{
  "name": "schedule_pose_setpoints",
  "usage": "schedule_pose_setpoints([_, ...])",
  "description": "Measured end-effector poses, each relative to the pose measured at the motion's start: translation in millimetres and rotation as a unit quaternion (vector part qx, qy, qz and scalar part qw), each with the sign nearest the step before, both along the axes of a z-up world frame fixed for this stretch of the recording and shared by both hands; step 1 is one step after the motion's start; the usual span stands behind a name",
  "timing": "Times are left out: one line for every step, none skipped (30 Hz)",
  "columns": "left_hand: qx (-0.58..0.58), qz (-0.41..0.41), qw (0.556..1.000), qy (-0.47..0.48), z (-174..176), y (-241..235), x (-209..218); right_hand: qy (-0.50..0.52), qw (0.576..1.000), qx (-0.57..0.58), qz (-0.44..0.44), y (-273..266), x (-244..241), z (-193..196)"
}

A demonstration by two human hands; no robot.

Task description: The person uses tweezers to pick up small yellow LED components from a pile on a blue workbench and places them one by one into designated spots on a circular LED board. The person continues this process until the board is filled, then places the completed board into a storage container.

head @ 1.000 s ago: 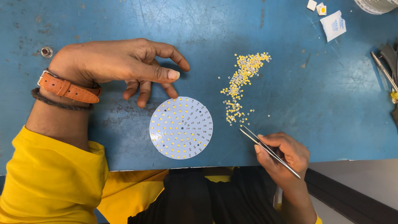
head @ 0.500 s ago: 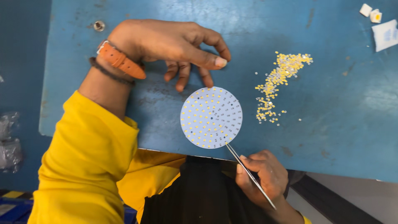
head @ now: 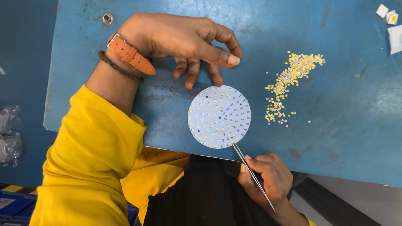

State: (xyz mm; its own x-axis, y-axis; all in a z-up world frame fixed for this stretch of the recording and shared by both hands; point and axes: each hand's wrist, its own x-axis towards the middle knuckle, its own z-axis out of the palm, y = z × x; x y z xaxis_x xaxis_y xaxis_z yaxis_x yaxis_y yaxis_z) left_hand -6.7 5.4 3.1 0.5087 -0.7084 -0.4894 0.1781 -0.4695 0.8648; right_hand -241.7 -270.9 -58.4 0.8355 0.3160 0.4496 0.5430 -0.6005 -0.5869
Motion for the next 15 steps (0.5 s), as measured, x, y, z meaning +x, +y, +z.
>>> schedule_pose_setpoints([-0.017,-0.005,1.000,0.006,-2,1,0,0.010,1.000,0.003,0.004,-1,-1,3])
schedule_pose_setpoints([-0.035,-0.014,0.999,0.009,-2,0,2,0.019,1.000,0.004,0.005,-3,0,5])
schedule_pose_setpoints([-0.032,-0.017,0.999,0.011,-3,1,3,0.009,1.000,0.022,-0.004,-5,0,8])
schedule_pose_setpoints([-0.031,-0.023,0.999,0.009,-4,0,4,-0.004,0.999,0.036,-0.017,-9,2,11])
schedule_pose_setpoints([-0.030,-0.029,0.999,0.007,-4,-1,6,-0.018,0.998,0.051,-0.029,-13,5,14])
schedule_pose_setpoints([-0.027,-0.030,0.999,0.011,-4,-1,7,-0.002,0.999,0.026,-0.044,-19,6,17])
schedule_pose_setpoints([-0.024,-0.032,0.999,0.015,-3,-1,7,0.015,0.998,0.002,-0.060,-26,6,22])
schedule_pose_setpoints([-0.020,-0.032,0.999,0.020,-2,-1,8,0.033,0.996,-0.021,-0.076,-32,6,25])
schedule_pose_setpoints([-0.018,-0.032,0.999,0.019,-1,-2,8,0.042,0.997,-0.023,-0.066,-36,8,25])
schedule_pose_setpoints([-0.014,-0.030,0.999,0.020,0,-3,7,0.053,0.997,-0.023,-0.055,-40,11,24])
schedule_pose_setpoints([-0.010,-0.028,0.999,0.021,1,-5,7,0.064,0.997,-0.024,-0.044,-43,11,25])
schedule_pose_setpoints([0.003,-0.025,0.999,0.023,1,-7,7,0.071,0.994,-0.024,-0.081,-47,13,25])
schedule_pose_setpoints([0.017,-0.021,0.999,0.025,2,-8,7,0.078,0.990,-0.023,-0.119,-52,15,25])
schedule_pose_setpoints([0.030,-0.016,0.999,0.027,3,-8,6,0.085,0.984,-0.023,-0.154,-56,17,25])
schedule_pose_setpoints([0.035,-0.014,0.999,0.028,3,-9,6,0.095,0.982,0.000,-0.166,-60,20,25])
